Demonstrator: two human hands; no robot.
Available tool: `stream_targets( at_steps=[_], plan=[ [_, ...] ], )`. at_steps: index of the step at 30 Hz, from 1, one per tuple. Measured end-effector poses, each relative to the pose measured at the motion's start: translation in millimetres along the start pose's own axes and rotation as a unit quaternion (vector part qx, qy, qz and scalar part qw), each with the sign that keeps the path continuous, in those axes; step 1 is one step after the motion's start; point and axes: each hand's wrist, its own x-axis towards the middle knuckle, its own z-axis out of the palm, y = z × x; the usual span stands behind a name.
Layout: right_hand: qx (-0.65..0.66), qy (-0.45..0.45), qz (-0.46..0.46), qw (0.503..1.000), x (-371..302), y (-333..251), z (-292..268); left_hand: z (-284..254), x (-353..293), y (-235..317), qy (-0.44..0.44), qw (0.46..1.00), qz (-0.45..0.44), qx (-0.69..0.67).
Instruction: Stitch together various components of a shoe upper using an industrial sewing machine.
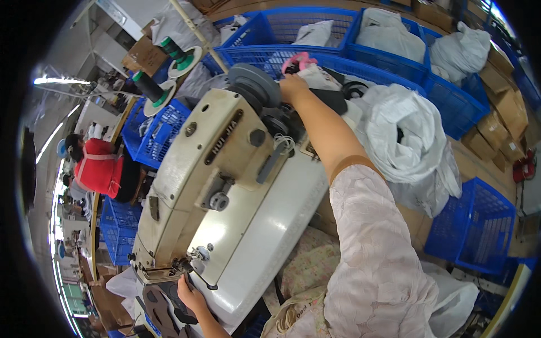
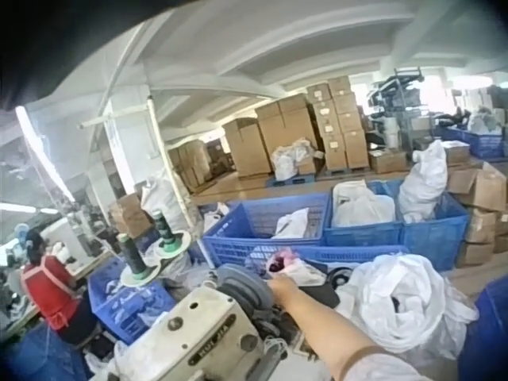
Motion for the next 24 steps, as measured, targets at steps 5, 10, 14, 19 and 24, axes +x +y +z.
stream_targets(
  at_steps=[5, 10, 14, 19, 24],
  plan=[
    [0.023, -0.052, -0.005, 0.998, 9.8, -27.4, 13.5, -8.1, -7.6, 2.3, -0.009, 0.998, -0.034, 0.048],
    [0.056, -0.062, -0.01, 0.996, 55.1, 53.8, 23.8, 10.0, 10.3, 10.2, 0.024, 0.999, 0.024, 0.0],
    [0.336, 0.055, 0.101, 0.935, 39.8, -27.4, 12.0, -10.4, -8.0, 5.2, 0.018, 0.998, -0.022, 0.049],
    [0.536, 0.242, 0.183, 0.788, 0.4, -54.9, -68.0, -28.2, 1.8, -70.7, -0.011, 0.981, -0.163, 0.108],
    [0.649, 0.304, 0.043, 0.696, -80.5, -31.6, -153.2, -123.7, 67.5, -113.5, 0.226, 0.919, -0.309, -0.099]
  ],
)
